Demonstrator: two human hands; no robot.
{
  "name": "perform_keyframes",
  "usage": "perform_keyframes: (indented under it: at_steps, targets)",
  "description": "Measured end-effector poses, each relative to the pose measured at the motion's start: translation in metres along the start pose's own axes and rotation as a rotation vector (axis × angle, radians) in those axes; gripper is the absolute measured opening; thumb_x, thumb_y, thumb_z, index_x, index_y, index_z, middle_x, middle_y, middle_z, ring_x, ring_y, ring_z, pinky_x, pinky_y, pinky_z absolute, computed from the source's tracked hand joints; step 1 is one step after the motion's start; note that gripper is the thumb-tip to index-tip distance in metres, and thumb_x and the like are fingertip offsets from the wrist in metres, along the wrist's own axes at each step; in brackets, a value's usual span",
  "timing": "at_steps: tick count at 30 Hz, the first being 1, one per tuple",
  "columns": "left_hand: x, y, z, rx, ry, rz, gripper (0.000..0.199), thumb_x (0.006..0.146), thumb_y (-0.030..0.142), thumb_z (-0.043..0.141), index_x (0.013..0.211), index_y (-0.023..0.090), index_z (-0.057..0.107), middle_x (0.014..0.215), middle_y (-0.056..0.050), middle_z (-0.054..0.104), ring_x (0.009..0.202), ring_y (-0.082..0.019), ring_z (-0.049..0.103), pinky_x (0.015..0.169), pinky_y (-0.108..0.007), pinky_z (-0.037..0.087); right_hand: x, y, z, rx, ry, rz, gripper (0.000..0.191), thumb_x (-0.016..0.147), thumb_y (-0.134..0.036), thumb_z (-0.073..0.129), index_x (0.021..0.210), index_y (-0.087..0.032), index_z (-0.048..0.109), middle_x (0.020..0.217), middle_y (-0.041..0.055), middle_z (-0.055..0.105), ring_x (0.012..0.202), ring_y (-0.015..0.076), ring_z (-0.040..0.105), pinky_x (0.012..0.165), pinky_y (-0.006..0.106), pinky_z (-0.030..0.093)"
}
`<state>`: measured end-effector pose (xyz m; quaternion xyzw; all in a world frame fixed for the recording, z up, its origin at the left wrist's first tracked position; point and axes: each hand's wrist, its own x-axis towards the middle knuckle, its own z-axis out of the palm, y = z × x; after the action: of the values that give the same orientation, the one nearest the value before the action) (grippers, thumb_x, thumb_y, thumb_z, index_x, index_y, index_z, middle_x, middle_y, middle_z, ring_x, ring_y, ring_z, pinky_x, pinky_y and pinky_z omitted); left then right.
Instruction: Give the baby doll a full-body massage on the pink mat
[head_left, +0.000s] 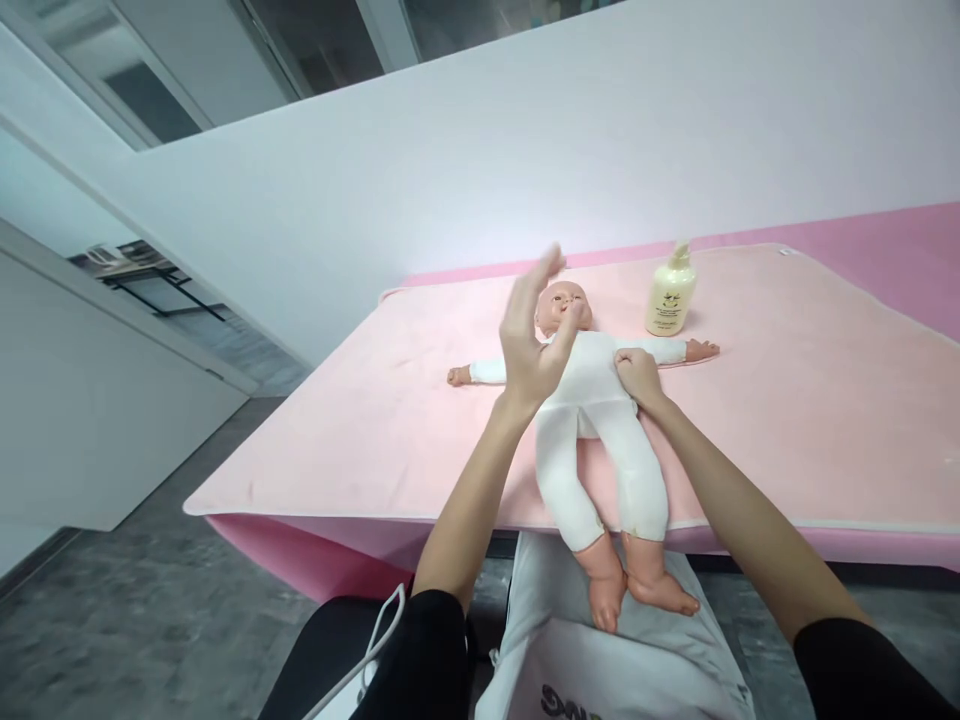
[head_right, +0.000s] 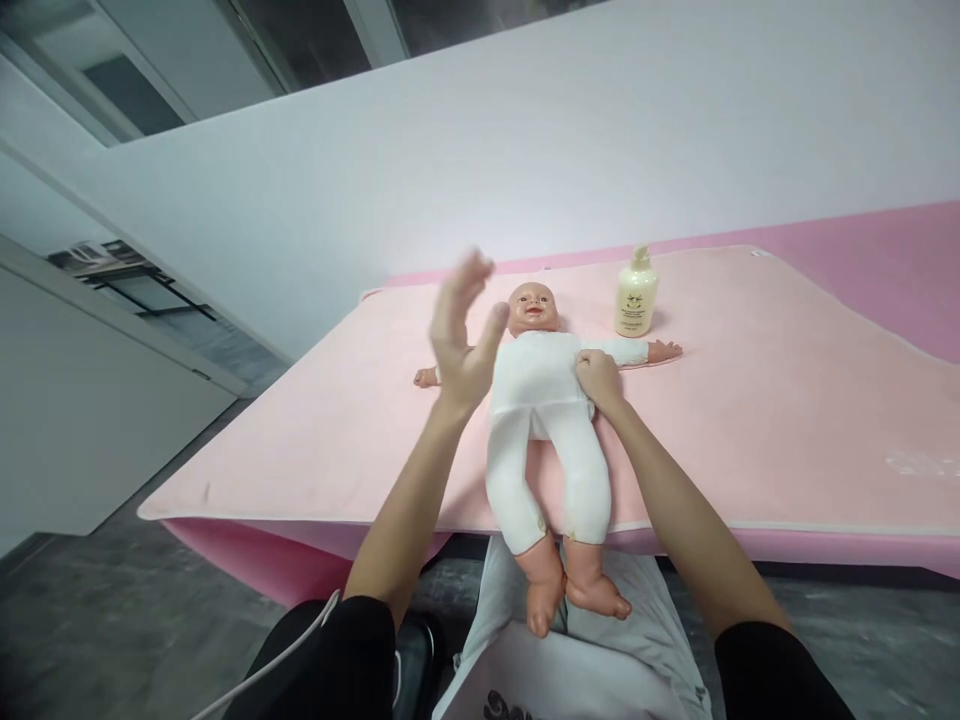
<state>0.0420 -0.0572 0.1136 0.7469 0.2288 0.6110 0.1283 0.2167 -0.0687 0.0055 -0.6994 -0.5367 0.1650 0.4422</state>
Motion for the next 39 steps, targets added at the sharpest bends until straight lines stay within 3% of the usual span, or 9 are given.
perform_keyframes:
  at_steps: [6, 11, 17, 25, 33, 39]
  targets:
    - [-0.053, -0.056, 0.020, 0.157, -0.108, -0.318, 0.018, 0.085, 0.020, 0.050, 0.090, 0.016, 0.067, 0.091, -0.008, 0.070, 0.092, -0.020, 0.063, 0.087, -0.035, 0.047, 0.001, 0.001, 0.001, -0.003, 0.010, -0.030, 0.012, 0.058, -0.017, 0.034, 0.048, -0.019, 0.040, 0.049, -0.0004, 0.043, 0.056, 0.0130, 0.040, 0.057, 0.025, 0.025]
    - [-0.064, -0.069, 0.023, 0.030, -0.091, -0.524, 0.020, 0.081, 0.016, 0.049, 0.086, 0.017, 0.068, 0.091, -0.005, 0.071, 0.086, -0.016, 0.064, 0.080, -0.028, 0.048, 0.000, 0.001, 0.000, 0.013, 0.000, -0.035, 0.011, 0.057, -0.017, 0.033, 0.048, -0.020, 0.039, 0.049, -0.0009, 0.041, 0.056, 0.0131, 0.039, 0.057, 0.025, 0.025]
    - [-0.059, -0.077, 0.020, -0.084, -0.090, -0.596, 0.018, 0.077, 0.015, 0.051, 0.081, 0.017, 0.069, 0.077, -0.002, 0.070, 0.077, -0.014, 0.062, 0.077, -0.025, 0.046, 0.002, 0.001, 0.000, 0.026, 0.000, -0.021, 0.010, 0.055, -0.019, 0.033, 0.047, -0.019, 0.039, 0.049, -0.0002, 0.040, 0.056, 0.0134, 0.039, 0.057, 0.026, 0.025]
    - [-0.064, -0.099, 0.014, 0.029, 0.000, -0.683, 0.021, 0.076, 0.015, 0.047, 0.078, 0.016, 0.068, 0.066, 0.001, 0.063, 0.063, -0.012, 0.054, 0.064, -0.023, 0.041, 0.003, 0.002, 0.001, 0.017, -0.001, -0.019, 0.009, 0.054, -0.020, 0.033, 0.046, -0.019, 0.038, 0.048, -0.0004, 0.037, 0.055, 0.0133, 0.038, 0.056, 0.026, 0.024]
    - [-0.065, -0.103, 0.015, 0.010, 0.001, -0.673, 0.021, 0.074, 0.016, 0.046, 0.076, 0.016, 0.067, 0.066, 0.001, 0.061, 0.063, -0.012, 0.051, 0.062, -0.023, 0.038, 0.005, 0.005, 0.002, 0.014, -0.004, -0.045, 0.010, 0.056, -0.018, 0.033, 0.047, -0.020, 0.038, 0.048, -0.0007, 0.037, 0.055, 0.0131, 0.038, 0.057, 0.026, 0.024]
    - [-0.065, -0.100, 0.014, -0.023, 0.032, -0.698, 0.030, 0.074, 0.013, 0.036, 0.075, 0.017, 0.066, 0.053, 0.003, 0.048, 0.054, -0.012, 0.045, 0.056, -0.023, 0.036, 0.004, 0.004, 0.002, 0.015, -0.001, -0.046, 0.010, 0.056, -0.019, 0.033, 0.046, -0.020, 0.037, 0.048, -0.0006, 0.038, 0.055, 0.0131, 0.038, 0.056, 0.026, 0.024]
